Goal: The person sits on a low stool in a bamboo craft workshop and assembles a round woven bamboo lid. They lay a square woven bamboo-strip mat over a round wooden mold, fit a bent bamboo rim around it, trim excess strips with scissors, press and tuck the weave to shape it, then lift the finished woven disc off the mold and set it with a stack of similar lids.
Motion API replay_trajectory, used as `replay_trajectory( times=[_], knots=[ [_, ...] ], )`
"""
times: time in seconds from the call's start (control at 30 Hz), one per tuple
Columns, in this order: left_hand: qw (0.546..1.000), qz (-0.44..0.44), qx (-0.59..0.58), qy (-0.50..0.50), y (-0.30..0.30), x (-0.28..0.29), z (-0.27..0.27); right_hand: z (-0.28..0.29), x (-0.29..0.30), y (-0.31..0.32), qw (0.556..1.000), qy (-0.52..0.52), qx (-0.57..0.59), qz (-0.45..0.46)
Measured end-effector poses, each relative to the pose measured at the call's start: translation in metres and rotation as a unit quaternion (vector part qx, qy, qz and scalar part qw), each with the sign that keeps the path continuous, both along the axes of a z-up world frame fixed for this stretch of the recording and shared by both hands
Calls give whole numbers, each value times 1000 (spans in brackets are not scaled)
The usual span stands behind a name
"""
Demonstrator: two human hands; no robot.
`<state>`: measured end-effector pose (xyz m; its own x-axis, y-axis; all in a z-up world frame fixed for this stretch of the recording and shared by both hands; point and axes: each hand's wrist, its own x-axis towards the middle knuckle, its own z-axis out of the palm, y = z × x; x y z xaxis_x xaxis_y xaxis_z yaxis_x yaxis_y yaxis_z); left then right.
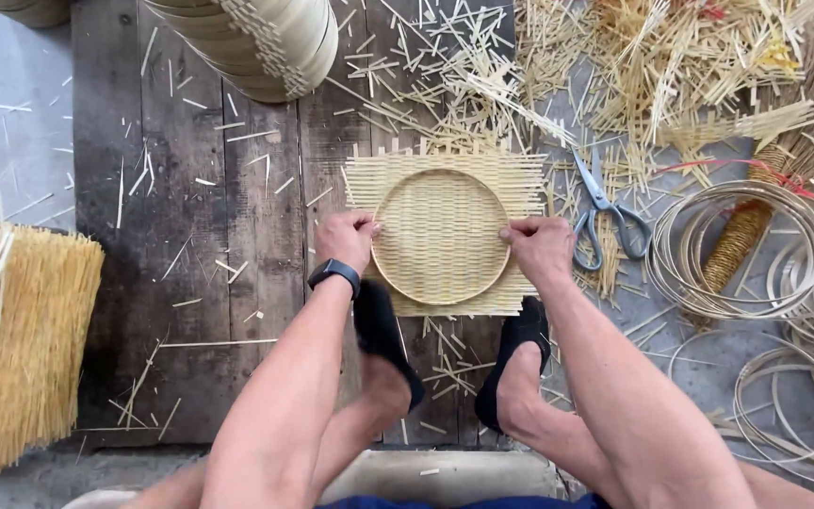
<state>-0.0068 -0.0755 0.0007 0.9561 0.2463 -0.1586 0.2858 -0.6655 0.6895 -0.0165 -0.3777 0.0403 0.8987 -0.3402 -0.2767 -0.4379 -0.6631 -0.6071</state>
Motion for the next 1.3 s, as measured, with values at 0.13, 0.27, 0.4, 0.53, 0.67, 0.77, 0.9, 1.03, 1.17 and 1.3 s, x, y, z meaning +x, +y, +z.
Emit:
replay_trajectory(
  times=[0.13, 0.27, 0.4, 0.53, 0.67, 0.77, 0.9, 1.03, 1.17, 1.3],
  knots=[
    [993, 59, -60, 83, 5, 6, -19, -3, 1, -4, 999, 27, 20, -23],
    [993, 65, -67, 76, 0, 6, -19, -10, -3, -4, 996, 54, 39, -56],
    [996, 63, -46, 38, -1, 7, -28, -24, 8, -15, 999, 41, 12, -14],
    [997, 51, -47, 41, 3, -12, -35, -19, -1, -19, 998, 33, 45, 10],
    [993, 51, -87, 67, 12, -2, -35, -18, 12, -26, 993, 101, 55, -17],
    [980, 60, -161, 98, 18, 4, -30, -26, 18, -34, 971, 124, 203, -20],
    [992, -94, 26, 79, 3, 54, 25, 47, 30, 36, 979, 44, -68, 187],
    [933, -306, 33, -184, -44, 69, 19, 44, -31, 110, 812, -50, -207, 543],
    [941, -293, 21, -171, -57, 85, -8, 5, -42, 103, 815, -141, -198, 526],
    [970, -228, -24, -82, -58, 78, -2, -2, -47, 104, 800, -159, -232, 530]
  ],
)
